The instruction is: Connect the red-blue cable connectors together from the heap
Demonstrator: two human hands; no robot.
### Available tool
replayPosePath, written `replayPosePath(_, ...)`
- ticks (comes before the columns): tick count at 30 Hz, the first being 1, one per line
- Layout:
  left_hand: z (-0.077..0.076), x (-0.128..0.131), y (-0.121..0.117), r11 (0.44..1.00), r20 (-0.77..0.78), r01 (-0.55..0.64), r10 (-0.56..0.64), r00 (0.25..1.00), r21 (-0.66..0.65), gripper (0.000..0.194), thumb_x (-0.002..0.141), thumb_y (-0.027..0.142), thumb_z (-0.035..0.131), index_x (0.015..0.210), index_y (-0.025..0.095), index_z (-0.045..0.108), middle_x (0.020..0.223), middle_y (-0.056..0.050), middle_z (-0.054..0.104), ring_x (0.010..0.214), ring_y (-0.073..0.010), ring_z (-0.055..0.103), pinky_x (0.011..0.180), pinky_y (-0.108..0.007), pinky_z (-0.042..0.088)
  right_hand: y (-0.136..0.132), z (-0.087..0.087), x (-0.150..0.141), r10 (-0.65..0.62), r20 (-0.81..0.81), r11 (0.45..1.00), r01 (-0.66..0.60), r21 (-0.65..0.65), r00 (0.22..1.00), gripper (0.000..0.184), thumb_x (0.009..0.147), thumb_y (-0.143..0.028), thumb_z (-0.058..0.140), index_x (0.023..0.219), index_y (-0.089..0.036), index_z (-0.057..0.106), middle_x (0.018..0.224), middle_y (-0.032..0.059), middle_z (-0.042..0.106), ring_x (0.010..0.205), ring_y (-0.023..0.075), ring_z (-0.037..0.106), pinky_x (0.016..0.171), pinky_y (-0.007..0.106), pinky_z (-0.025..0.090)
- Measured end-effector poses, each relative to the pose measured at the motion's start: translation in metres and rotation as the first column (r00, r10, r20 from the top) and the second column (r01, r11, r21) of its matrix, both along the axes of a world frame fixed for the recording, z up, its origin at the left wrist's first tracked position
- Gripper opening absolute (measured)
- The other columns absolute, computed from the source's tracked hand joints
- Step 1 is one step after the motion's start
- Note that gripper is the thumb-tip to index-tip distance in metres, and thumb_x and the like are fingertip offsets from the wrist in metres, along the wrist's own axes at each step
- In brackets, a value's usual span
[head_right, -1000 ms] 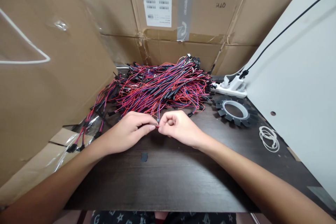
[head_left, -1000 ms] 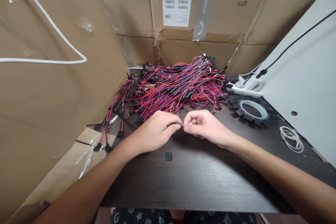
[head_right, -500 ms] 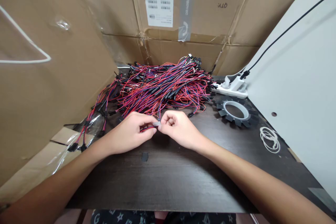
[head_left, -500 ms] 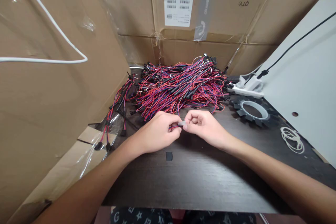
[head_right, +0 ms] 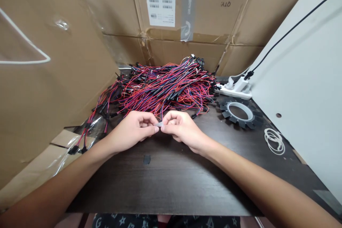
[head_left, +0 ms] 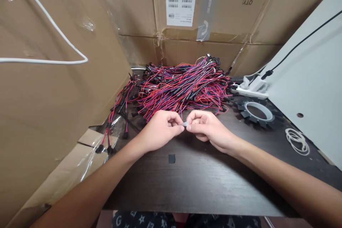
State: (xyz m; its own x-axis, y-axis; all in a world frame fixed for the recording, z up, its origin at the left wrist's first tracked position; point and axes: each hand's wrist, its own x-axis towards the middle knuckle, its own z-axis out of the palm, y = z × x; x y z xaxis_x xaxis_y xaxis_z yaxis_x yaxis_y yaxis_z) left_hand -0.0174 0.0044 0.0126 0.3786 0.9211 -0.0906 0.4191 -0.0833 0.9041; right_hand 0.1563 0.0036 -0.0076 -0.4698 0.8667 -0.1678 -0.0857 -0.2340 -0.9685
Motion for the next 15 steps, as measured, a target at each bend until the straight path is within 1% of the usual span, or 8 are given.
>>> replayPosePath(2, -0.0007, 0.0004, 0.0000, 0.999, 0.037, -0.012, 0.013, 0.999, -0.032, 0.007, 0.071, 0.017, 0.060, 0.067, 0.012, 0.059, 0.047, 0.007, 0.048, 0.041, -0.0051, 0.039, 0.041, -0.018, 0.030, -0.0007, 0.0005, -0.0003, -0.007, -0.036, 0.999, 0.006, -0.042, 0.999, 0.025, 0.065, -0.026, 0.072, 0.074, -0.016, 0.051, 0.052, -0.0099, 0.037, 0.039, 0.0015, 0.022, 0.037, 0.016, 0.011)
replayPosePath(4, -0.0013, 0.0006, -0.0001, 0.999, 0.059, -0.018, 0.020, 0.998, -0.041, 0.007, 0.071, 0.017, 0.061, 0.066, 0.013, 0.059, 0.047, 0.007, 0.048, 0.041, -0.0049, 0.039, 0.041, -0.018, 0.029, -0.0008, -0.0003, -0.0003, -0.007, -0.044, 0.999, 0.004, -0.055, 0.999, 0.023, 0.065, -0.024, 0.071, 0.073, -0.016, 0.051, 0.052, -0.0099, 0.037, 0.040, 0.0014, 0.021, 0.038, 0.016, 0.011)
replayPosePath(6, -0.0013, 0.0006, -0.0002, 0.999, 0.067, -0.019, 0.022, 0.998, -0.046, 0.007, 0.070, 0.017, 0.061, 0.065, 0.013, 0.059, 0.046, 0.007, 0.048, 0.041, -0.0049, 0.039, 0.041, -0.018, 0.030, 0.0001, -0.0019, 0.0002, 0.006, -0.025, 1.000, -0.006, -0.017, 1.000, 0.020, 0.066, -0.023, 0.069, 0.074, -0.016, 0.051, 0.051, -0.0099, 0.037, 0.039, 0.0020, 0.022, 0.038, 0.016, 0.013)
replayPosePath(10, -0.0004, 0.0003, -0.0003, 0.998, 0.075, -0.025, 0.028, 0.997, -0.050, 0.005, 0.069, 0.016, 0.062, 0.065, 0.013, 0.060, 0.047, 0.007, 0.048, 0.041, -0.0048, 0.039, 0.042, -0.018, 0.029, 0.0026, -0.0043, 0.0018, 0.029, 0.029, 0.994, -0.031, 0.100, 0.999, 0.016, 0.068, -0.020, 0.067, 0.076, -0.016, 0.053, 0.049, -0.0097, 0.039, 0.040, 0.0031, 0.027, 0.038, 0.016, 0.017)
replayPosePath(13, -0.0004, 0.0003, -0.0005, 0.999, 0.095, -0.019, 0.024, 0.995, -0.048, 0.006, 0.069, 0.015, 0.062, 0.064, 0.013, 0.059, 0.046, 0.007, 0.048, 0.040, -0.0044, 0.037, 0.042, -0.018, 0.028, 0.0033, -0.0048, 0.0019, 0.025, 0.048, 0.989, -0.031, 0.142, 0.999, 0.017, 0.066, -0.018, 0.068, 0.075, -0.015, 0.053, 0.050, -0.0089, 0.042, 0.042, 0.0033, 0.030, 0.039, 0.016, 0.020)
replayPosePath(15, -0.0004, 0.0005, -0.0006, 0.999, 0.101, -0.018, 0.023, 0.995, -0.047, 0.006, 0.069, 0.015, 0.062, 0.064, 0.012, 0.059, 0.047, 0.007, 0.047, 0.040, -0.0042, 0.037, 0.041, -0.018, 0.027, 0.0031, -0.0053, 0.0013, 0.017, 0.045, 0.989, -0.023, 0.146, 0.999, 0.017, 0.067, -0.018, 0.068, 0.074, -0.015, 0.053, 0.049, -0.0089, 0.042, 0.042, 0.0031, 0.030, 0.039, 0.016, 0.020)
